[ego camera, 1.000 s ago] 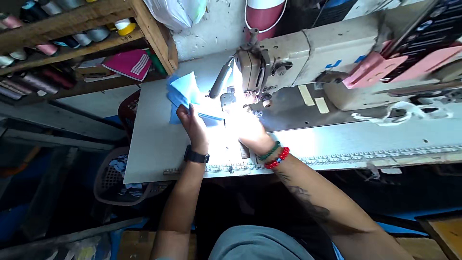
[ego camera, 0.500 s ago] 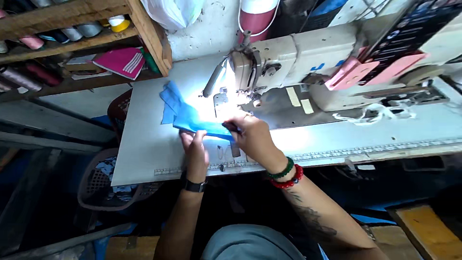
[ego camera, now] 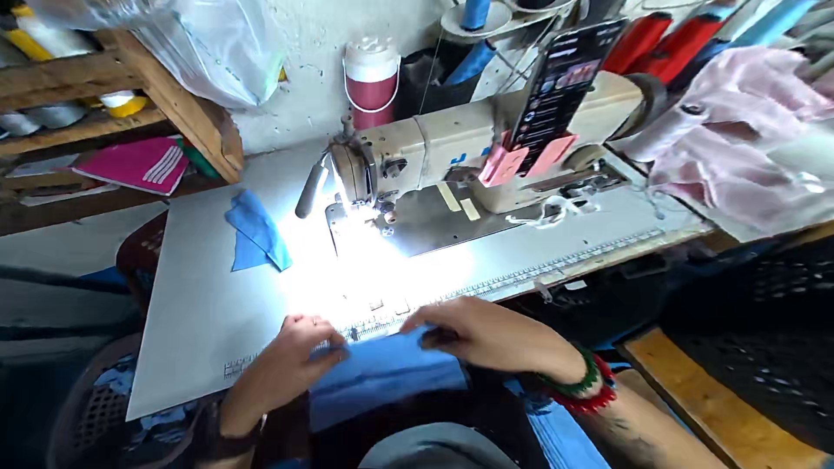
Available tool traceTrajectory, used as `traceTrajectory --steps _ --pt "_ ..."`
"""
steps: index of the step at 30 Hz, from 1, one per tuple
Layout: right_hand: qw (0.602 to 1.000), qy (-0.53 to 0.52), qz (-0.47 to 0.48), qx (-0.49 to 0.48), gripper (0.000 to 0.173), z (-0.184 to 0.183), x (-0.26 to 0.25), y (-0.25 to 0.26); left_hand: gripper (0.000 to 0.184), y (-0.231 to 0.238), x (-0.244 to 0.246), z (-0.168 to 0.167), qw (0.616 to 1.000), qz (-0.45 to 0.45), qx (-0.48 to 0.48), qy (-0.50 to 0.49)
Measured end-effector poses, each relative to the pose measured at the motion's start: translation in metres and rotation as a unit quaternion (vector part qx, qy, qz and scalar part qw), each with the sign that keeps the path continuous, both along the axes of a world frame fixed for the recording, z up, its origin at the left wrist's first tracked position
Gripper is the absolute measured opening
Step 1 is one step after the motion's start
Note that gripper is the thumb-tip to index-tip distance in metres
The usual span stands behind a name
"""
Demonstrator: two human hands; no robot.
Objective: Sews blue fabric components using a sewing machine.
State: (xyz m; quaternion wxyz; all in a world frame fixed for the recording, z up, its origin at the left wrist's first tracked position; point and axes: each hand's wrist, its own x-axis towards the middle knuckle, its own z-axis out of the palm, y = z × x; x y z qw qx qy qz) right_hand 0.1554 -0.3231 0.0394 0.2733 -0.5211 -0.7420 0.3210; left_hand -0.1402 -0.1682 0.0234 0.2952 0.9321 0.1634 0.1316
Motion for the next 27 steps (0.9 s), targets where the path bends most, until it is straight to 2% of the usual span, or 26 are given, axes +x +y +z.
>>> traceTrajectory --steps 2,3,5,8,11,14,16,21,27 --pt "0.998 -0.026 -0.062 -0.022 0.027 -0.021 0.002 0.023 0.019 0.017 0.011 -0.015 0.999 0.046 0.016 0.012" --pt "0.994 -0.052 -0.093 -0.003 0.026 -0.033 0.002 0.034 0.019 0.024 0.017 -0.021 0.997 0.073 0.027 0.021" --pt "0.975 -0.129 -0.158 0.088 0.027 -0.054 0.000 0.052 0.019 0.034 0.028 -0.030 0.990 0.124 0.059 0.031" --pt "0.939 -0.210 -0.205 0.179 0.041 -0.053 -0.002 0.055 0.024 0.040 0.030 -0.031 0.979 0.174 0.103 0.011" --pt "0.945 -0.195 -0.184 0.187 0.021 -0.053 0.002 0.035 0.010 0.036 0.016 -0.034 0.980 0.151 0.124 -0.034" --pt "0.966 -0.164 -0.159 0.124 0.023 -0.072 0.006 0.014 0.011 0.026 -0.007 -0.035 0.986 0.127 0.104 -0.011" --pt "0.970 -0.147 -0.159 0.115 0.024 -0.077 0.004 0.004 0.013 0.018 -0.021 -0.037 0.987 0.130 0.097 -0.002" --pt "0.971 -0.113 -0.172 0.126 0.030 -0.080 -0.003 -0.007 0.013 0.001 -0.039 -0.042 0.989 0.133 0.065 -0.015" --pt "0.967 -0.121 -0.177 0.135 0.031 -0.084 -0.007 -0.012 0.014 -0.011 -0.046 -0.045 0.987 0.144 0.062 -0.029"
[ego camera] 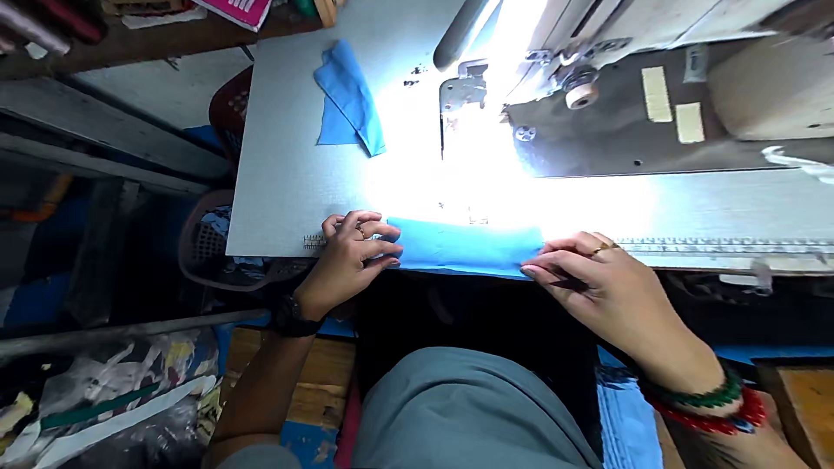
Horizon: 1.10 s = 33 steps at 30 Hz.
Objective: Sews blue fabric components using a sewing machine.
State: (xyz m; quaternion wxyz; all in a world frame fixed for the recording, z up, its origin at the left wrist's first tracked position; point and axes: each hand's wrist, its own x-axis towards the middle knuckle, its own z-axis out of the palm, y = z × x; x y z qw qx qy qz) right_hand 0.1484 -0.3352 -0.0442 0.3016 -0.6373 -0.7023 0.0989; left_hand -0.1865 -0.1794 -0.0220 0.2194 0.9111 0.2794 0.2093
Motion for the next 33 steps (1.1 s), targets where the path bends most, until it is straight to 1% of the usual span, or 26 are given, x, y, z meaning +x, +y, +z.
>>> traceTrajectory --steps 3,6,10,13,19,21,23,26,27,29,30,31,33 --pt "1.000 -0.019 -0.012 0.008 0.024 -0.004 -0.002 -0.003 0.013 -0.003 -0.002 -0.005 1.000 0.006 0.007 -0.009" --pt "0.999 -0.025 -0.022 0.025 0.023 -0.006 -0.002 -0.005 0.012 -0.006 -0.003 -0.008 0.999 0.014 0.021 -0.020" --pt "0.999 0.024 -0.020 0.024 0.025 -0.005 0.008 -0.009 0.014 -0.007 -0.006 -0.009 0.999 0.008 0.041 -0.018" --pt "0.998 0.045 -0.017 0.031 0.022 -0.006 0.013 -0.011 0.014 -0.008 -0.004 -0.008 0.999 0.006 0.051 -0.014" --pt "0.996 -0.042 -0.010 0.081 0.017 -0.016 0.006 -0.009 0.017 -0.007 -0.005 -0.015 0.996 0.013 0.090 -0.014" --pt "0.993 -0.049 -0.006 0.109 0.017 -0.021 0.008 -0.007 0.018 -0.006 -0.003 -0.019 0.994 0.018 0.106 -0.025" --pt "0.990 -0.060 -0.002 0.129 0.016 -0.023 0.010 -0.006 0.019 -0.005 -0.001 -0.021 0.994 0.022 0.102 -0.039" --pt "0.990 -0.077 0.017 0.114 0.013 -0.013 0.000 -0.007 0.020 0.000 -0.001 -0.017 0.998 0.023 0.027 -0.059" --pt "0.993 -0.060 0.026 0.101 0.011 -0.007 -0.008 -0.009 0.020 0.007 -0.001 -0.014 0.998 0.023 0.000 -0.065" --pt "0.995 0.034 0.058 0.080 0.009 0.008 -0.026 -0.016 0.013 0.024 0.003 0.000 0.993 0.023 -0.078 -0.080" --pt "0.991 0.082 0.080 0.072 0.011 0.013 -0.035 -0.019 0.010 0.033 0.008 0.010 0.986 0.028 -0.131 -0.095" --pt "0.987 0.106 0.099 0.068 0.015 0.016 -0.041 -0.020 0.008 0.042 0.017 0.021 0.978 0.034 -0.179 -0.104" --pt "0.988 0.099 0.107 0.060 0.033 0.017 -0.050 -0.017 0.013 0.061 0.042 0.039 0.968 0.034 -0.230 -0.090"
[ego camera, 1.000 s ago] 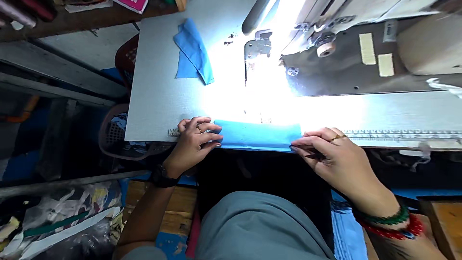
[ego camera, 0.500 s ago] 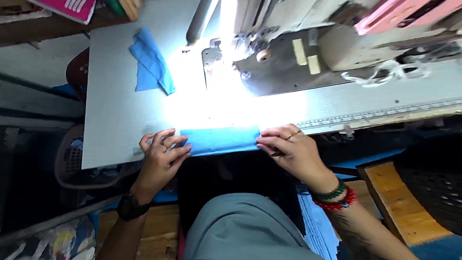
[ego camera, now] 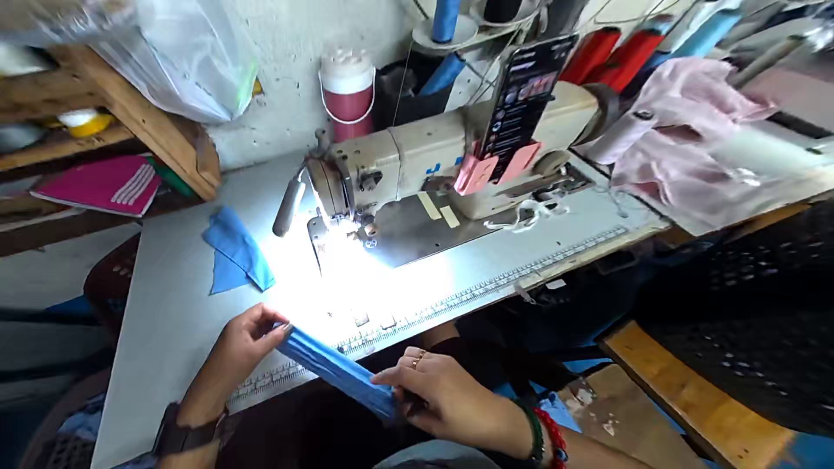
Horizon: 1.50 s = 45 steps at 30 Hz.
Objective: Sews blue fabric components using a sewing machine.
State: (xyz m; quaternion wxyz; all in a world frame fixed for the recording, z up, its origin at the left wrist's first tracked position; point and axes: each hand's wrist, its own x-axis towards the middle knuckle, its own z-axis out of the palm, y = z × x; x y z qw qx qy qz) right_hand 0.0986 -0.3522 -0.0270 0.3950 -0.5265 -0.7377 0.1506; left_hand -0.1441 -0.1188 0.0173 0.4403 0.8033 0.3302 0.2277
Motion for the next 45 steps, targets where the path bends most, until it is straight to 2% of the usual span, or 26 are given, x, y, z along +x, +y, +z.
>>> traceTrajectory --steps 3,6,8,12,14,16,18,21,26,28,30,32,34,36,38,45 --pt "0.996 -0.045 -0.052 -0.050 0.058 0.004 -0.003 0.011 0.024 0.035 0.046 0.007 0.998 -0.059 -0.018 0.011" --pt "0.982 -0.120 -0.098 -0.107 0.062 0.009 0.000 0.025 0.019 0.060 0.090 0.006 0.993 -0.101 -0.013 0.056" --pt "0.976 -0.163 -0.115 -0.085 0.049 0.005 0.004 0.035 0.019 0.073 0.110 0.002 0.985 -0.129 0.003 0.117" --pt "0.976 -0.189 -0.106 -0.025 0.010 0.002 0.018 0.057 0.016 0.076 0.132 0.008 0.967 -0.166 0.030 0.192" --pt "0.978 -0.188 -0.089 -0.022 0.009 0.001 0.022 0.068 0.016 0.082 0.133 0.001 0.969 -0.169 0.037 0.178" --pt "0.979 -0.186 -0.077 -0.039 0.030 -0.001 0.023 0.073 0.019 0.090 0.124 -0.017 0.976 -0.168 0.033 0.134" --pt "0.978 -0.192 -0.067 -0.051 0.041 -0.001 0.026 0.076 0.024 0.092 0.116 -0.028 0.983 -0.151 0.025 0.098" --pt "0.976 -0.205 -0.045 -0.056 0.045 0.000 0.030 0.077 0.024 0.088 0.123 -0.015 0.985 -0.139 0.004 0.099" --pt "0.971 -0.234 -0.027 -0.034 0.036 0.001 0.037 0.081 0.027 0.081 0.135 -0.014 0.986 -0.137 0.041 0.080" --pt "0.971 -0.234 -0.031 -0.036 0.034 0.002 0.036 0.080 0.023 0.070 0.134 -0.020 0.982 -0.093 0.138 0.085" --pt "0.973 -0.226 -0.038 -0.041 0.035 0.002 0.036 0.078 0.018 0.049 0.129 -0.019 0.958 -0.051 0.264 0.096" --pt "0.975 -0.212 -0.043 -0.051 0.034 0.001 0.036 0.077 0.015 0.023 0.120 -0.022 0.931 -0.062 0.353 0.075" --pt "0.978 -0.197 -0.050 -0.049 0.030 -0.001 0.036 0.076 0.017 -0.004 0.105 -0.031 0.925 -0.116 0.356 0.068" --pt "0.979 -0.191 -0.056 -0.053 0.033 -0.005 0.035 0.075 0.028 -0.016 0.091 -0.044 0.915 -0.145 0.365 0.087" --pt "0.978 -0.189 -0.062 -0.059 0.036 -0.008 0.034 0.073 0.032 -0.014 0.085 -0.053 0.907 -0.147 0.384 0.089" --pt "0.976 -0.190 -0.080 -0.065 0.040 -0.007 0.029 0.071 0.044 0.018 0.092 -0.046 0.905 -0.155 0.376 0.125"
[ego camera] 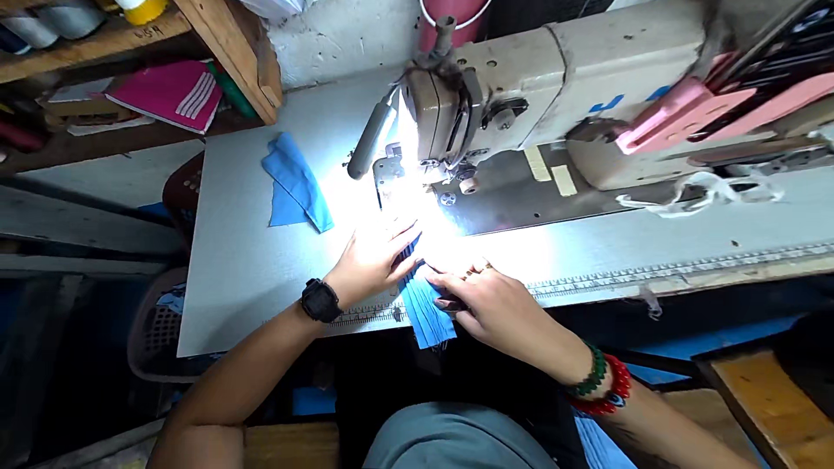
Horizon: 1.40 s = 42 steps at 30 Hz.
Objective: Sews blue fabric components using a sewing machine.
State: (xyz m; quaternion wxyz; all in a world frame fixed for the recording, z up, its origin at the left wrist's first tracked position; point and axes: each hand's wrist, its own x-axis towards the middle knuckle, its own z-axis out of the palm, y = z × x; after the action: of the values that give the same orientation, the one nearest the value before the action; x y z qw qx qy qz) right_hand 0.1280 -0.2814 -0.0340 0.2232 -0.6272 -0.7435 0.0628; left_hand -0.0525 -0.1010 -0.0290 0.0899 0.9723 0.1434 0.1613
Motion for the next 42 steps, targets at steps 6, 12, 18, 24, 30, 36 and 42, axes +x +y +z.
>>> traceTrajectory --steps 6,12,18,24,30,36,42 --pt "0.999 -0.030 -0.013 0.002 0.034 0.005 0.001 0.003 0.037 -0.003 0.011 0.004 0.999 0.003 0.044 -0.005" --pt "0.999 -0.041 -0.019 -0.009 0.034 0.007 -0.001 0.003 0.053 0.004 0.011 0.002 0.996 0.045 0.036 0.064" --pt "0.999 -0.049 -0.021 0.001 0.031 0.009 0.001 0.008 0.060 0.018 0.017 0.009 0.996 0.036 0.024 0.073" --pt "0.998 -0.061 -0.030 -0.005 0.033 0.010 0.001 0.014 0.065 0.029 0.020 0.006 0.996 0.045 0.020 0.071" --pt "0.998 -0.064 -0.026 0.001 0.031 0.013 0.000 0.015 0.061 0.030 0.021 0.006 0.998 0.043 0.017 0.046" --pt "0.997 -0.067 -0.024 -0.001 0.028 0.014 0.000 0.017 0.062 0.034 0.021 0.007 0.996 0.040 0.014 0.077" --pt "0.997 -0.073 -0.017 -0.002 0.029 0.019 0.000 0.019 0.064 0.034 0.021 0.009 0.993 0.048 0.010 0.106"
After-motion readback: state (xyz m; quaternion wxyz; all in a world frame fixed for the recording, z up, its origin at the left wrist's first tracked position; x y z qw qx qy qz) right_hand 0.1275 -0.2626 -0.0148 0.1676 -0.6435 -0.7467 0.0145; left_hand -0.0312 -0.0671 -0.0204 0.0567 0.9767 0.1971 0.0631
